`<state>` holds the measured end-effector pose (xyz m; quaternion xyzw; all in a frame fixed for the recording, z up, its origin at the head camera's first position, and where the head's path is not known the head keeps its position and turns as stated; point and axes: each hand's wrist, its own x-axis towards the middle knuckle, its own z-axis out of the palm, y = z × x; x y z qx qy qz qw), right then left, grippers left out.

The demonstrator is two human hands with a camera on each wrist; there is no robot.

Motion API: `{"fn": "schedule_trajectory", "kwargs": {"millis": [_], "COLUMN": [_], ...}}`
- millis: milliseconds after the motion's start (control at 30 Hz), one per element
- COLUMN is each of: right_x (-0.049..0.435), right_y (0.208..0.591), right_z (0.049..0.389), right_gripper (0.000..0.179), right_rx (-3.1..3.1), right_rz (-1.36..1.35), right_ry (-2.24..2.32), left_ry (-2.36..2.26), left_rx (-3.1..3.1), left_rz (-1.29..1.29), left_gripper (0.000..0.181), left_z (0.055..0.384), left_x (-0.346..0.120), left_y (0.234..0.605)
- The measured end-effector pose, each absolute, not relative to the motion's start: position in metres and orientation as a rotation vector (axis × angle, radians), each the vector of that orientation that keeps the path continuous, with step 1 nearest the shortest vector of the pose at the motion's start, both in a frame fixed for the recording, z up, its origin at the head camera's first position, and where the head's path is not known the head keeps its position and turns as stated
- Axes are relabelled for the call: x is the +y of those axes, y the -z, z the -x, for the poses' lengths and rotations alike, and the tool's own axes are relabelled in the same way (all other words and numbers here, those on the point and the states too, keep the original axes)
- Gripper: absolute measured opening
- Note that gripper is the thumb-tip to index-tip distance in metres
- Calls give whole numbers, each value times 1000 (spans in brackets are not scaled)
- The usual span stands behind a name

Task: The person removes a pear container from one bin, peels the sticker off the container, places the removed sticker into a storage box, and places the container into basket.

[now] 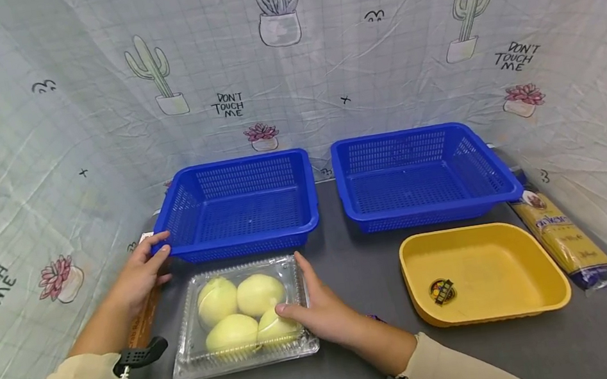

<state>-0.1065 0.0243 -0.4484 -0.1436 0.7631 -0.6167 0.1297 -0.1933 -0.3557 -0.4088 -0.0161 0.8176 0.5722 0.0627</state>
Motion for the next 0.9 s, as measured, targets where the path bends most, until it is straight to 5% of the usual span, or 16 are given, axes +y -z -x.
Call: {"fn": "schedule_trajectory", "kwargs": {"millis": [900], "right_x": [17], "right_y": [417], "right_z": [110], "right_gripper": [114], "right_rx": [1907], "right_rz": [239], "right_ry": [1935], "left_ry": [-1625], "left_rx": [2482], "left_rz": [12], "left_gripper": [62], "left_z": [194], "left_x": [-356], "left_y": [405]}}
